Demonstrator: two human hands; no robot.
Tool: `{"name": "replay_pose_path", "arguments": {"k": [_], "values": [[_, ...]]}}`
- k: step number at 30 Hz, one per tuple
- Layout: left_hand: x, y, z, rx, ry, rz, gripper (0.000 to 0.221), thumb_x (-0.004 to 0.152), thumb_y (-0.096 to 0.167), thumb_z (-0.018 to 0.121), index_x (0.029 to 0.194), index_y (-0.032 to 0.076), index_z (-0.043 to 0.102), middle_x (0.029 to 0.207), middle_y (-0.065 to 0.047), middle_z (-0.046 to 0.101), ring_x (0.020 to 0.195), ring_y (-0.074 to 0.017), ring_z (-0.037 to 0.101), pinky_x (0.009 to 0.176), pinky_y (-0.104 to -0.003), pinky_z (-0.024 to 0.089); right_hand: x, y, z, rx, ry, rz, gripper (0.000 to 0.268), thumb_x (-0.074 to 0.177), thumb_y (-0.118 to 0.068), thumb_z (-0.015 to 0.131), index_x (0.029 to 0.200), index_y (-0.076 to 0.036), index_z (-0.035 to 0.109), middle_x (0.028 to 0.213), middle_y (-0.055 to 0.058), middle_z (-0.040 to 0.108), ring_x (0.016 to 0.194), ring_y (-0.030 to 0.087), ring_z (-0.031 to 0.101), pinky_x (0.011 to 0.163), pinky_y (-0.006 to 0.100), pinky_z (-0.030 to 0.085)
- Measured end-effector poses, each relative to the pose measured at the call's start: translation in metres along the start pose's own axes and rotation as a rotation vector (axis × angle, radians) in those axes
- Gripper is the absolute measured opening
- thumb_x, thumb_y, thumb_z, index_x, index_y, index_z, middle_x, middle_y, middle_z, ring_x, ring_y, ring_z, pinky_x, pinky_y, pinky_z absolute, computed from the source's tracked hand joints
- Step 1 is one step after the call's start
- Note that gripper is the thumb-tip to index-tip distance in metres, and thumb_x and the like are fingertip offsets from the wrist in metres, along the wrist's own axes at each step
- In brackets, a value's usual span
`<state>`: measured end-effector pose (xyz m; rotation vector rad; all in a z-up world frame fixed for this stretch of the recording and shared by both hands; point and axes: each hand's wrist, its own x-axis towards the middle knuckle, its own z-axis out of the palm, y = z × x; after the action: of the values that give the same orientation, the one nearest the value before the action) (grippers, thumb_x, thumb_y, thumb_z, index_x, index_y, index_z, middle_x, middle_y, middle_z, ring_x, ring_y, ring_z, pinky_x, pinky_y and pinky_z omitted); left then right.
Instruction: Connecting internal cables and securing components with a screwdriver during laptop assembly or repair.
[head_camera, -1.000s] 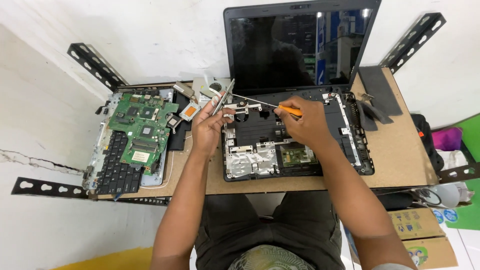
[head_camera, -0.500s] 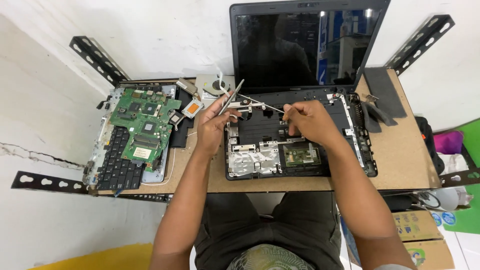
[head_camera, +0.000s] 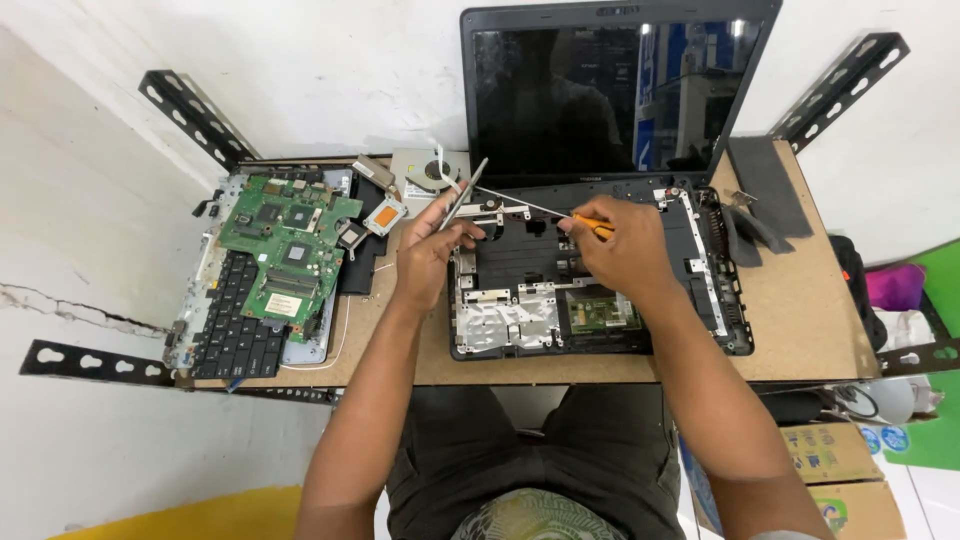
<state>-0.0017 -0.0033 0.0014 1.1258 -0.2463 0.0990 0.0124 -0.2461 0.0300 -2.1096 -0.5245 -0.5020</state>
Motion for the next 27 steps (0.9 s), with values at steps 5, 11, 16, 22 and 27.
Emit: {"name": "replay_pose_path", "arguments": {"k": [5, 11, 16, 22, 27], "values": [[0.003, -0.012, -0.010, 0.004, 0.002, 0.004, 0.054, 0.084, 0.000, 0.048, 0.137, -0.003, 0.044, 0.084, -0.024, 0.066, 0.080, -0.0269, 0.066, 0.071, -0.027, 0.052, -0.004, 0.003, 0.010, 0.033, -0.010, 0.017, 0.022, 0.091, -0.023, 0.068, 0.074, -0.009, 0.070, 0.045, 0.007, 0.054, 0.035, 0.016, 0.046, 0.039, 0.023, 0.035], [0.003, -0.010, -0.011, 0.013, -0.012, -0.003, 0.055, 0.083, -0.002, 0.047, 0.138, -0.002, 0.044, 0.080, -0.024, 0.066, 0.076, -0.0262, 0.066, 0.070, -0.028, 0.051, -0.001, 0.010, 0.007, 0.131, -0.132, 0.176, 0.034, 0.094, -0.027, 0.060, 0.066, -0.010, 0.066, 0.038, 0.007, 0.048, 0.036, 0.012, 0.039, 0.038, 0.026, 0.031], [0.001, -0.004, -0.007, 0.020, -0.012, 0.010, 0.056, 0.082, -0.003, 0.048, 0.138, -0.002, 0.045, 0.080, -0.024, 0.066, 0.075, -0.0259, 0.066, 0.069, -0.028, 0.052, 0.005, -0.014, 0.003, 0.341, -0.249, 0.452, 0.036, 0.097, -0.018, 0.050, 0.067, -0.007, 0.066, 0.039, 0.007, 0.050, 0.035, 0.011, 0.037, 0.037, 0.026, 0.030], [0.000, -0.005, -0.006, 0.014, -0.028, 0.016, 0.056, 0.081, -0.002, 0.049, 0.137, -0.002, 0.046, 0.081, -0.023, 0.066, 0.075, -0.0253, 0.066, 0.069, -0.029, 0.053, 0.006, -0.014, -0.002, 0.442, -0.268, 0.496, 0.010, 0.089, -0.005, 0.053, 0.090, -0.004, 0.063, 0.048, 0.011, 0.054, 0.037, 0.010, 0.037, 0.038, 0.023, 0.029], [0.001, -0.012, -0.011, -0.030, -0.022, 0.047, 0.056, 0.082, -0.004, 0.046, 0.138, -0.004, 0.042, 0.094, -0.023, 0.066, 0.074, -0.0251, 0.066, 0.066, -0.029, 0.053, -0.001, -0.002, 0.007, 0.325, -0.120, 0.243, 0.019, 0.072, 0.000, 0.077, 0.087, 0.003, 0.064, 0.059, 0.012, 0.060, 0.046, 0.016, 0.056, 0.047, 0.025, 0.042]]}}
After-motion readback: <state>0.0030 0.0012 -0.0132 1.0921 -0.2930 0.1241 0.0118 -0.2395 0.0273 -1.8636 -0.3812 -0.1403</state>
